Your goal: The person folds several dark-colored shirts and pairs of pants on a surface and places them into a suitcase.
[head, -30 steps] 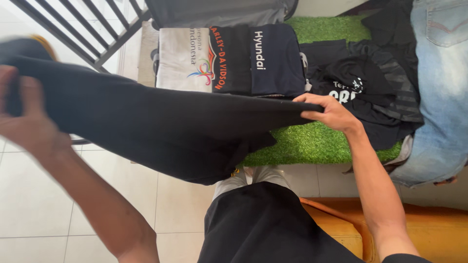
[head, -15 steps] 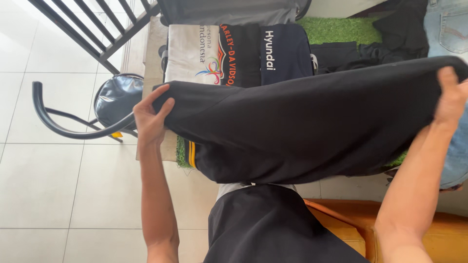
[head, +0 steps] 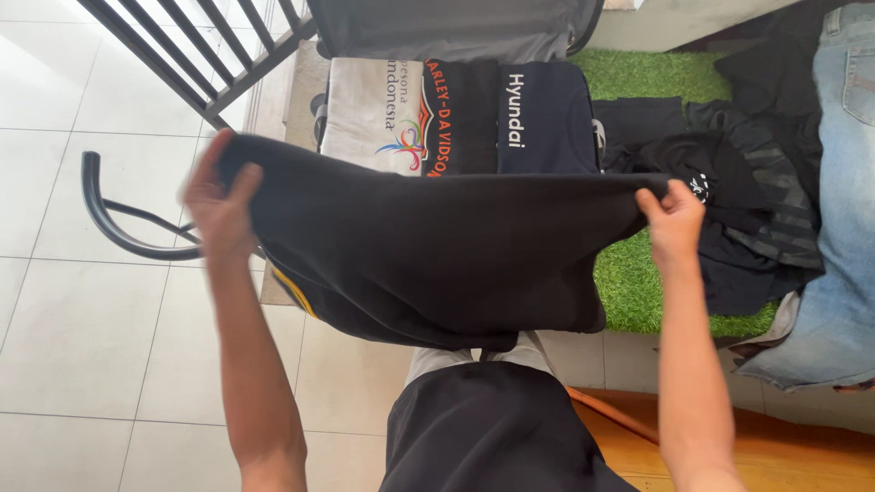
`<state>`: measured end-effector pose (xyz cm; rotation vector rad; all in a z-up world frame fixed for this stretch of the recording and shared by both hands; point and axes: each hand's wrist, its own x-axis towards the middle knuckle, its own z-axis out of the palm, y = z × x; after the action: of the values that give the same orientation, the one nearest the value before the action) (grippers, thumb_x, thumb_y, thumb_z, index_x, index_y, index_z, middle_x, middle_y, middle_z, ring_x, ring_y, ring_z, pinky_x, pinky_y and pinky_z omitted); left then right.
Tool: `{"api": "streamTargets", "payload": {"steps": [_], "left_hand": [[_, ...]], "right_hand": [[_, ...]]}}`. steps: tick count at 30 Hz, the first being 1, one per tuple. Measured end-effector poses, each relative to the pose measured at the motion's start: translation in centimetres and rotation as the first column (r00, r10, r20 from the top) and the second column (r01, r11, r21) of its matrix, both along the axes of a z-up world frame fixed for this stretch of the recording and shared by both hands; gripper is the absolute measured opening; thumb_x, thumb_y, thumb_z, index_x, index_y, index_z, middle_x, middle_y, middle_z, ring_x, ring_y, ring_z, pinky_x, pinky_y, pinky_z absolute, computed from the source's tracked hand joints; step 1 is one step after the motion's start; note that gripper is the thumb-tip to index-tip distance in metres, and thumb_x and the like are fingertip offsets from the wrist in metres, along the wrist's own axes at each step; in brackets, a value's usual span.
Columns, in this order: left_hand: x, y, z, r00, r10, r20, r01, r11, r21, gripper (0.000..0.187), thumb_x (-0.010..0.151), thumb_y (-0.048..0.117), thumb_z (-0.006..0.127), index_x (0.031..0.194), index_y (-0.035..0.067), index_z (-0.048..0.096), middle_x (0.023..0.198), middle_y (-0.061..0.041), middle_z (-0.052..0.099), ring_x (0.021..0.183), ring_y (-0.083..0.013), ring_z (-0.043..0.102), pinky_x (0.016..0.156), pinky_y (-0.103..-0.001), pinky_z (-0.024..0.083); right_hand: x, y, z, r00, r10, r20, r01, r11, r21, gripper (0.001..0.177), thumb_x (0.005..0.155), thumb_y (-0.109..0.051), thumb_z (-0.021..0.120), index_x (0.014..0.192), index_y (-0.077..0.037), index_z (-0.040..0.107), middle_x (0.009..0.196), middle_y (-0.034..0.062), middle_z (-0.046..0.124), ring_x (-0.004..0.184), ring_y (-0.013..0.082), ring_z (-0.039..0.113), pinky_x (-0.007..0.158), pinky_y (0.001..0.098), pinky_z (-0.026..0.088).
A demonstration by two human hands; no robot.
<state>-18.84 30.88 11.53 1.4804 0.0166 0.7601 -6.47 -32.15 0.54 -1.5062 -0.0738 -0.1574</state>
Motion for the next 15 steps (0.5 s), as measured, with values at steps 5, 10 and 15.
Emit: {"api": "streamTargets", "payload": {"steps": [5,10,15], "left_hand": [[0.2,-1.2,-10.1,0.897,0.105,-0.429,-0.171,0.978,-0.118,0.081,0.077,-0.005,0.082,0.149,-0.002,0.043,0.129,-0.023,0.064,0.109,-0.0236,0.069,0.088,-0.031,0.062],[-1.4,-1.5,-12.8,0.779,0.092,-0.620,-0.305,0.920,-0.246,0.055,0.083,0.008,0.086,0.128,-0.011,0.059,0.110,-0.019,0.074,0.091,-0.0210,0.074,0.081,-0.030,0.062],[-1.3,-1.9,-10.0,0.783,-0.025,-0.622,-0.215,0.927,-0.308,0.036,0.089,0.017,0.082,0.113,-0.006,0.072,0.106,-0.014,0.074,0.088,-0.0186,0.073,0.078,-0.030,0.062]], "right_hand": [[-0.6,1.5,-6.1,0.966,-0.186,-0.182,0.160,0.976,-0.148,0.025,0.093,0.004,0.073,0.118,0.003,0.069,0.101,0.0026,0.075,0.088,0.0083,0.069,0.081,0.0234,0.055],[-0.9,1.0,-8.4,0.930,-0.261,-0.257,0.261,0.965,-0.037,0.029,0.091,-0.003,0.079,0.116,0.000,0.065,0.092,0.0039,0.072,0.082,0.0076,0.066,0.074,0.0219,0.051],[-0.1,0.3,-9.3,0.913,-0.289,-0.288,0.285,0.957,-0.057,0.029,0.098,-0.010,0.084,0.114,0.006,0.067,0.093,0.0049,0.070,0.082,0.0082,0.062,0.072,0.0231,0.047]]}}
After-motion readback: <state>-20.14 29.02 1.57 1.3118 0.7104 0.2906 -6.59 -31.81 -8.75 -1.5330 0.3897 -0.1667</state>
